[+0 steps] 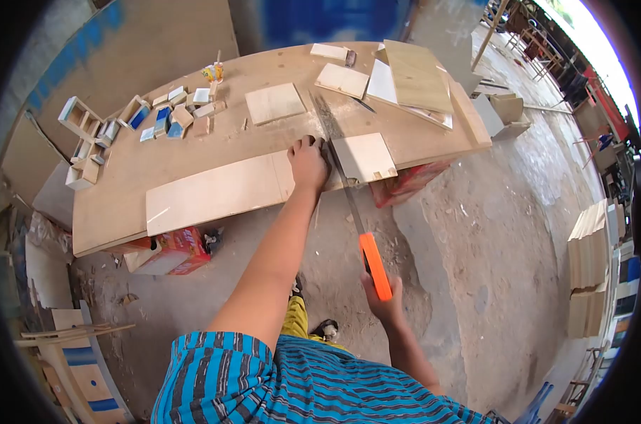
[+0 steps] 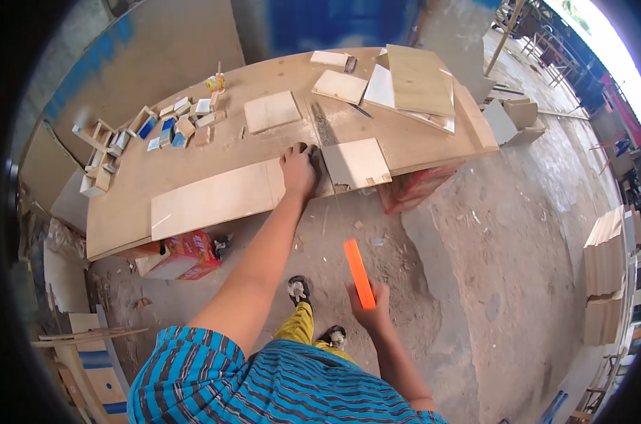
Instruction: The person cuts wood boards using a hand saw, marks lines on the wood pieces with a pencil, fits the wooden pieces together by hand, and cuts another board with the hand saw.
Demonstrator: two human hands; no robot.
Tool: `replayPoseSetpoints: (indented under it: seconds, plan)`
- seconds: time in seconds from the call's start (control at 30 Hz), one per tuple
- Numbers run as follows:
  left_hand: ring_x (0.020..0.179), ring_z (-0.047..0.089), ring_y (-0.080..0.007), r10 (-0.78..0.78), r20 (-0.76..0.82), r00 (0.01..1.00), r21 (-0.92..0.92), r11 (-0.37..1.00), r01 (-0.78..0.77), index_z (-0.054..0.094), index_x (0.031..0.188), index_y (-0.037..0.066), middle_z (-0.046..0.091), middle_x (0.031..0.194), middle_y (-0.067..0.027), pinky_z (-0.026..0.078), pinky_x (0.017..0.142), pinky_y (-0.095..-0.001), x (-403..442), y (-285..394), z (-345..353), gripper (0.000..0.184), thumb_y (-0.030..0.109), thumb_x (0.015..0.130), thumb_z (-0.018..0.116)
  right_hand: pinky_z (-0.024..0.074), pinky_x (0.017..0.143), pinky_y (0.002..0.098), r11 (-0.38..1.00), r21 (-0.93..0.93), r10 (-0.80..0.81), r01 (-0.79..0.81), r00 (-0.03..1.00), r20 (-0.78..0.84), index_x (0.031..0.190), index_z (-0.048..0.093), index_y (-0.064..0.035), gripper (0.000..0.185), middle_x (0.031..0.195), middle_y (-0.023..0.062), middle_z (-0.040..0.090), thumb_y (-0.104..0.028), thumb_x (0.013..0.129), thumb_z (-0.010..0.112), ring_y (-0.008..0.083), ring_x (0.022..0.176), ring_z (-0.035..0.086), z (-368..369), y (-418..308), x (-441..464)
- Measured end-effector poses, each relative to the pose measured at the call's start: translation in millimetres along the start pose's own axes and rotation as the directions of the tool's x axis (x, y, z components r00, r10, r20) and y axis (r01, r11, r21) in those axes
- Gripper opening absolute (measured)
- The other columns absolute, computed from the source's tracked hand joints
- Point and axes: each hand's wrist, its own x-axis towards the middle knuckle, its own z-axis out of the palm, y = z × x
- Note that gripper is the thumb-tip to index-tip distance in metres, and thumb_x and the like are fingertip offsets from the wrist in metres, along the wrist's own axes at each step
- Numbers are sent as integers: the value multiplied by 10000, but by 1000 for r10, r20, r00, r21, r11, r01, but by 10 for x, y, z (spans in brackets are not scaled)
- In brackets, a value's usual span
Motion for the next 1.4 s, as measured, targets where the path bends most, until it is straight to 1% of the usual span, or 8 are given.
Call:
replayPoseSetpoints:
  seconds: [0.17, 0.23, 0.47, 0.73, 1.0, 1.1, 1.17, 1.4]
  plan:
    - [1039, 509, -310, -32, -9, 999, -29, 999, 32, 677, 1007, 109, 584, 1056, -93, 363, 945, -462, 57, -40, 7, 242, 156, 791, 577, 333, 455, 306, 991, 75, -106, 114, 989, -103, 640, 496, -4, 295, 507, 37, 398, -149, 842, 656, 84, 494, 370, 287, -100, 651]
    - [1043, 505, -310, -46, -26, 999, -41, 998, 45, 672, 1002, 99, 582, 1035, -102, 360, 952, -462, 71, -12, -18, 238, 142, 795, 562, 325, 452, 295, 990, 126, -56, 62, 997, -48, 641, 493, -10, 293, 521, 15, 388, -147, 841, 658, 73, 505, 367, 224, 26, 642]
    - [1064, 501, -307, -34, -1, 999, 37, 999, 34, 658, 1020, 96, 583, 1046, -94, 352, 964, -453, 107, -93, 113, 263, 103, 775, 564, 314, 448, 274, 993, 97, 70, -72, 997, 18, 616, 479, -33, 289, 521, -12, 357, -121, 843, 636, 59, 512, 344, -226, 62, -331]
    - [1043, 512, -303, 4, 9, 1000, -54, 999, -4, 654, 1009, 106, 594, 1042, -96, 358, 942, -455, 109, 0, -69, 238, 126, 787, 571, 339, 472, 281, 983, 174, -42, 56, 996, -84, 642, 504, -6, 303, 540, -16, 397, -168, 837, 670, 63, 532, 369, 302, -18, 754]
    - [1037, 516, -308, -7, 9, 1000, 47, 999, 7, 651, 1012, 124, 593, 1041, -104, 370, 929, -459, 130, -9, -25, 236, 153, 791, 570, 316, 440, 303, 987, 127, 93, -95, 995, 21, 607, 487, -35, 304, 501, 2, 382, -149, 825, 666, 84, 481, 354, -86, 68, -124]
    - [1030, 513, -306, 12, 11, 1000, 34, 999, -12, 649, 1000, 105, 591, 1026, -111, 365, 928, -450, 91, -13, -31, 210, 160, 818, 559, 317, 444, 304, 996, 84, 22, -23, 1000, 17, 611, 486, -40, 307, 501, 13, 390, -160, 826, 670, 89, 481, 360, -25, 73, -5]
    - [1031, 512, -306, 16, 13, 1000, -22, 1000, -15, 644, 1019, 101, 589, 1036, -109, 364, 927, -450, 95, 5, -58, 229, 165, 814, 564, 329, 453, 306, 991, 135, 15, -1, 995, -98, 620, 492, -31, 310, 510, 31, 407, -172, 823, 680, 97, 488, 375, 170, 142, 413]
    - [1034, 510, -310, 31, 11, 999, -16, 999, -31, 648, 1023, 95, 584, 1063, -105, 362, 930, -462, 97, 7, -48, 255, 166, 786, 586, 370, 491, 289, 982, 189, -12, 23, 998, -61, 773, 602, 18, 211, 550, 13, 441, -170, 825, 683, 80, 535, 404, 405, 4, 793]
